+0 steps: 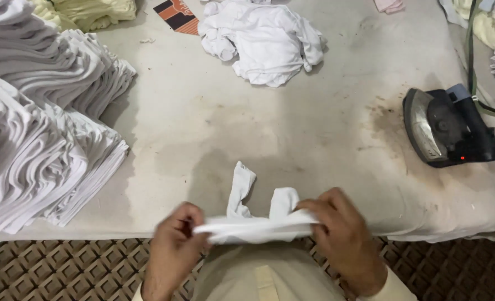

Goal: Ironing and folding white baby onesies on a flat work surface in a factory setting.

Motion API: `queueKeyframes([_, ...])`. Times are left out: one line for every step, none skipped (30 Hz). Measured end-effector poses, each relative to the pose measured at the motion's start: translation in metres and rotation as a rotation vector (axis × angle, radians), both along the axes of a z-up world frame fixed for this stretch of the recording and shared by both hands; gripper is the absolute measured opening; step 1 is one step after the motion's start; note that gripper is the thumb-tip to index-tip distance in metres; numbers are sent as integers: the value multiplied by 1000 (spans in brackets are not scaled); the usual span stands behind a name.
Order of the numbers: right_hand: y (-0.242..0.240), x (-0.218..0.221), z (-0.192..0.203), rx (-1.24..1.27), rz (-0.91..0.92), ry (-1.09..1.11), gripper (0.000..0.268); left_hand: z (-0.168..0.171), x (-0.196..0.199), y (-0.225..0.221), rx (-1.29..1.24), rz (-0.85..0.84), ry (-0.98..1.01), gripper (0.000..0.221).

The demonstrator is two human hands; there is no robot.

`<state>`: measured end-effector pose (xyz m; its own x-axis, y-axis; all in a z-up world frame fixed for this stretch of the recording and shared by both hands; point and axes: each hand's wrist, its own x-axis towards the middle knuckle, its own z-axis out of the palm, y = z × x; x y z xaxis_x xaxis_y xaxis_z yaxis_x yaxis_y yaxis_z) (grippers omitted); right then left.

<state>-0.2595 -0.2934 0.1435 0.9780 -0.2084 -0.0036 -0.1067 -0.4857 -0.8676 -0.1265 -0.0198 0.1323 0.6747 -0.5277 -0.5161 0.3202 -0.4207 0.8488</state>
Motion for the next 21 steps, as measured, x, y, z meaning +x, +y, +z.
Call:
queueKeyframes([-4, -5, -8, -284, -114, -72, 40, -2, 1, 7, 37, 228, -170, 16])
queueKeyframes([-7, -9, -16, -568, -226, -145, 42, -3, 4, 14, 75, 460, -341, 19])
queueKeyframes([-2, -6, -9, -567, -225, -146, 42, 9, 3, 9, 75, 460, -342, 19])
queueKeyframes([2, -3, -1, -387, -199, 155, 43, 22, 1, 4, 202, 348, -238, 10])
queueKeyframes([7, 0, 7, -200, -168, 452, 45, 34, -2, -2, 326, 235, -134, 13])
queueKeyframes([5, 6, 10, -201, -167, 451, 45, 34, 3, -2, 325, 237, -135, 13])
queueKeyframes([2, 13, 14, -328, -144, 513, 42, 33, 7, -2, 301, 150, -279, 19])
queueKeyframes([-1, 16, 17, -453, -119, 579, 42, 32, 9, -3, 278, 63, -417, 25])
queueKeyframes([6, 11, 42, -452, -116, 583, 42, 51, 7, -4, 280, 63, -413, 25])
queueKeyframes([11, 8, 68, -531, -229, 103, 41, 69, 6, -5, 112, 121, -757, 33])
queueKeyframes([17, 6, 94, -591, -336, -380, 41, 88, 6, -7, -63, 176, -1099, 42])
queueKeyframes([9, 14, 94, -590, -337, -385, 41, 88, 3, 4, -63, 177, -1103, 42])
queueKeyframes([2, 22, 95, -616, -269, -172, 33, 89, 1, 15, -108, 139, -1120, 13])
queueKeyframes([-7, 27, 96, -634, -200, 46, 26, 90, -5, 25, -149, 102, -1133, 39])
queueKeyframes([-19, 27, 95, -632, -198, 46, 26, 80, 11, 17, -147, 102, -1133, 39])
queueKeyframes([-31, 27, 95, -654, -101, 377, 22, 69, 29, 8, 33, -83, -814, 16])
queueKeyframes([-43, 29, 94, -663, -5, 710, 26, 58, 48, -1, 205, -264, -489, 32])
queueKeyframes([-52, 16, 91, -673, -7, 700, 26, 58, 43, -1, 198, -256, -498, 32])
queueKeyframes([-61, 3, 88, -342, -50, 749, 26, 57, 38, -2, 78, -143, -187, 30])
queueKeyframes([-63, -19, 78, 15, -84, 806, 27, 55, 25, 4, -21, -29, 146, 31])
queueKeyframes([-60, -9, 73, 26, -78, 820, 27, 59, 27, -2, -8, -27, 160, 31])
